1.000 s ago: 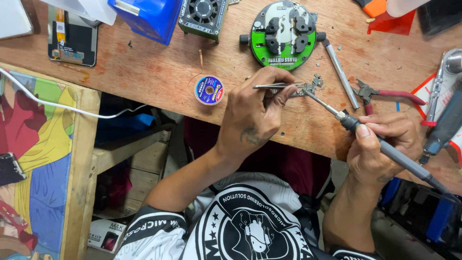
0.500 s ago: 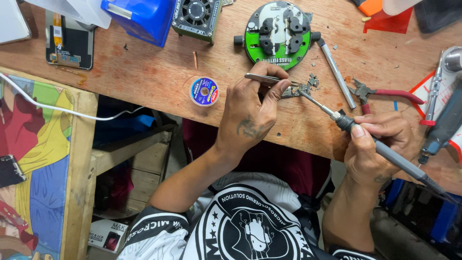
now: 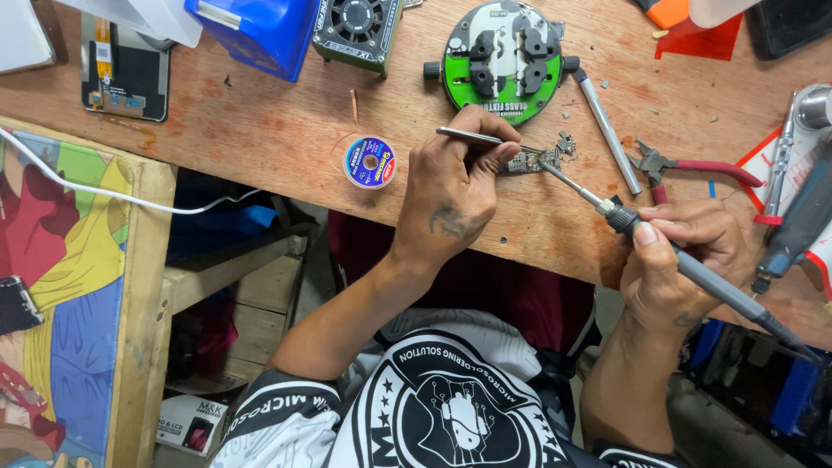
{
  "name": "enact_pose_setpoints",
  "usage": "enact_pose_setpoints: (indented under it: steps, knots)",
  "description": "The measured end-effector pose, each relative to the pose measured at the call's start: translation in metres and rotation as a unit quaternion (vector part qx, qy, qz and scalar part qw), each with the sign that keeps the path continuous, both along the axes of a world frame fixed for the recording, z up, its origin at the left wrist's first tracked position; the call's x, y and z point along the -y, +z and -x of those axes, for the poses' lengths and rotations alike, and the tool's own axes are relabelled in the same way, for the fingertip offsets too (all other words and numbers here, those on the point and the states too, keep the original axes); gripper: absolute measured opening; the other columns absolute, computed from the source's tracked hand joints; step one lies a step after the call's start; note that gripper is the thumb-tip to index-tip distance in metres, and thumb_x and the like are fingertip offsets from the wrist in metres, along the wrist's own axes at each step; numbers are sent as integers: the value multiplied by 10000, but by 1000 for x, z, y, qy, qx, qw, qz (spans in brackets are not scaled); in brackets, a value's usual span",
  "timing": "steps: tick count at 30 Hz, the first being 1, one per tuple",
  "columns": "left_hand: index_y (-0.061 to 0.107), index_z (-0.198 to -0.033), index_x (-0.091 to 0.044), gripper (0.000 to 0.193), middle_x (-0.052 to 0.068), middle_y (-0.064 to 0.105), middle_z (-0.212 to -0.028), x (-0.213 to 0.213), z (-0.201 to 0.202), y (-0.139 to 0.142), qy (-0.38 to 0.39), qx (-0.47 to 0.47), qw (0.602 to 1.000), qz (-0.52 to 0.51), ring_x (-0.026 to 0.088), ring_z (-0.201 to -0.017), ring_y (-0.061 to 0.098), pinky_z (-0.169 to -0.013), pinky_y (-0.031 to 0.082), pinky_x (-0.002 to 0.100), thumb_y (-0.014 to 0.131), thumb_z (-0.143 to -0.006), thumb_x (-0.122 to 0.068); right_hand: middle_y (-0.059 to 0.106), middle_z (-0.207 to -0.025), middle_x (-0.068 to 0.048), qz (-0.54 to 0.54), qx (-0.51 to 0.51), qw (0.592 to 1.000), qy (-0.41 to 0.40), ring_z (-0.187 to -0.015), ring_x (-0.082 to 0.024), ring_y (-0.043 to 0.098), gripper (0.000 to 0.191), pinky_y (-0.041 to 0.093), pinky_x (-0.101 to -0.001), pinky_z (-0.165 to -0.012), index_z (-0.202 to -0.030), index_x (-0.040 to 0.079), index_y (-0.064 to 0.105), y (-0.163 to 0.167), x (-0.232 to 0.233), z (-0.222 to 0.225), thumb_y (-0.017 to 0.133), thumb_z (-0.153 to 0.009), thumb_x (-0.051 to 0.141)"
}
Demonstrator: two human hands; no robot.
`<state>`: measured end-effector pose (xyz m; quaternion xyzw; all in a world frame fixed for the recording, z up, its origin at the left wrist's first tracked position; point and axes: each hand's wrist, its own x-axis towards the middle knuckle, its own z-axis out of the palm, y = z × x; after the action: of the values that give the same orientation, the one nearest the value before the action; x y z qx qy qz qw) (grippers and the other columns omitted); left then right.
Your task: The person uses a soldering iron and tweezers to apply solder to a small circuit board held in their left hand. They repeatedly touch the iron to various points on the board while feeding solder wire, then briefly lift the board to inspect it before continuing.
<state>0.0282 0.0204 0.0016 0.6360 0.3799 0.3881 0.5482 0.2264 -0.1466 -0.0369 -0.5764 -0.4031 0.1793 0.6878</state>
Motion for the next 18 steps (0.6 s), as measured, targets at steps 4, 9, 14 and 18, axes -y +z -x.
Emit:
enact_pose_setpoints:
  steps: [4, 9, 14, 18]
  knots:
    - [650, -991, -34, 38, 52, 726, -853, 0, -1, -5, 7, 29, 1000, 8, 113, -801, 732, -704, 576, 259, 672, -996, -3, 644, -971, -161, 2, -5, 1000, -3, -789, -151, 638, 159, 601, -227, -776, -963, 2, 588, 4, -2, 2, 740, -959, -46]
    - [657, -985, -27, 49, 50, 717, -852, 2, 3, -7, 19, 29, 999, -3, 115, -805, 718, -721, 576, 259, 668, -994, 20, 650, -960, -167, 7, 7, 1000, -3, -803, -164, 655, 168, 603, -230, -800, -961, -1, 585, 7, -4, 3, 746, -961, -49]
    - [661, -981, -28, 62, 36, 722, -865, 4, 13, -4, 24, 36, 999, 20, 94, -835, 728, -752, 597, 245, 666, -993, 32, 649, -971, -171, 2, -1, 1000, 8, -786, -175, 665, 175, 614, -243, -767, -946, -15, 588, 10, -4, 6, 754, -985, -52]
    - [666, -974, -29, 55, 35, 722, -842, 3, 17, -2, 33, 27, 998, 41, 76, -806, 709, -730, 583, 241, 691, -992, 17, 638, -955, -139, 6, -10, 1000, -17, -740, -156, 647, 180, 602, -227, -688, -906, 26, 579, 14, -9, 7, 753, -895, -19]
